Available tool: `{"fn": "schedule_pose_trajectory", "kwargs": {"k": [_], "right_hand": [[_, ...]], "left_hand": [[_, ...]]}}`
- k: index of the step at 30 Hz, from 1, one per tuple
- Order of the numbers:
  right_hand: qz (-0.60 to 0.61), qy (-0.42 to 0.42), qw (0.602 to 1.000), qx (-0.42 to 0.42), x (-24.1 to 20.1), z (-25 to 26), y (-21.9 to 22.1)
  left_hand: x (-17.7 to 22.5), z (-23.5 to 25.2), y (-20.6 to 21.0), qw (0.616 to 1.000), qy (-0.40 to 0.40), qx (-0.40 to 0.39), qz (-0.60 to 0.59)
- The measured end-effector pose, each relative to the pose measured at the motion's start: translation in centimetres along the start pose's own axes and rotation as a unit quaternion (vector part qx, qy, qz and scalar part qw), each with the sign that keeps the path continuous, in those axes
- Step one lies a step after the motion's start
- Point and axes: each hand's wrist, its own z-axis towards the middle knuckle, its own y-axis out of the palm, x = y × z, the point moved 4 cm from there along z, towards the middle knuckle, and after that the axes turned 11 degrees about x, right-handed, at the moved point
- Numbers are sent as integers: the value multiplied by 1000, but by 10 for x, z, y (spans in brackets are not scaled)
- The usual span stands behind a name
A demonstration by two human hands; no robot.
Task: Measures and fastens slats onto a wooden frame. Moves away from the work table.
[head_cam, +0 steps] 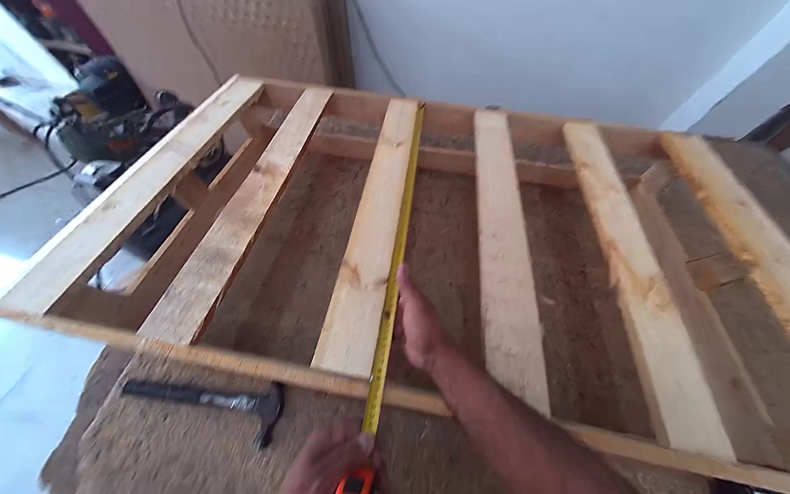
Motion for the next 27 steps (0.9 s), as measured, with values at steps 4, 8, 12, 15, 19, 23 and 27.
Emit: {"fn": "schedule_pose_trajectory", "kwargs": {"k": [4, 8, 12, 15, 19, 23, 27], "right_hand": [[1, 4, 1000, -11, 2, -3, 2], [47, 4, 999, -14, 3, 3, 5], [48, 7, 999, -6, 2, 2, 5], [47, 6, 999, -10, 1, 2, 5], [54, 0, 998, -15, 1, 4, 5], [52, -2, 999, -16, 0, 4, 4], [48, -5, 999, -16, 0, 4, 5]], "left_hand": [[-2, 0, -4, 999, -12, -29, -15], [-6, 2, -5, 998, -4, -46, -32], [-6, 3, -5, 998, -6, -47, -32], [-6, 3, -5, 998, -5, -51, -32], [-5, 3, -5, 998, -8, -51, -35], [-6, 5, -5, 998, -6, -55, -37], [-7, 6, -6, 998, -9, -54, -34]]}}
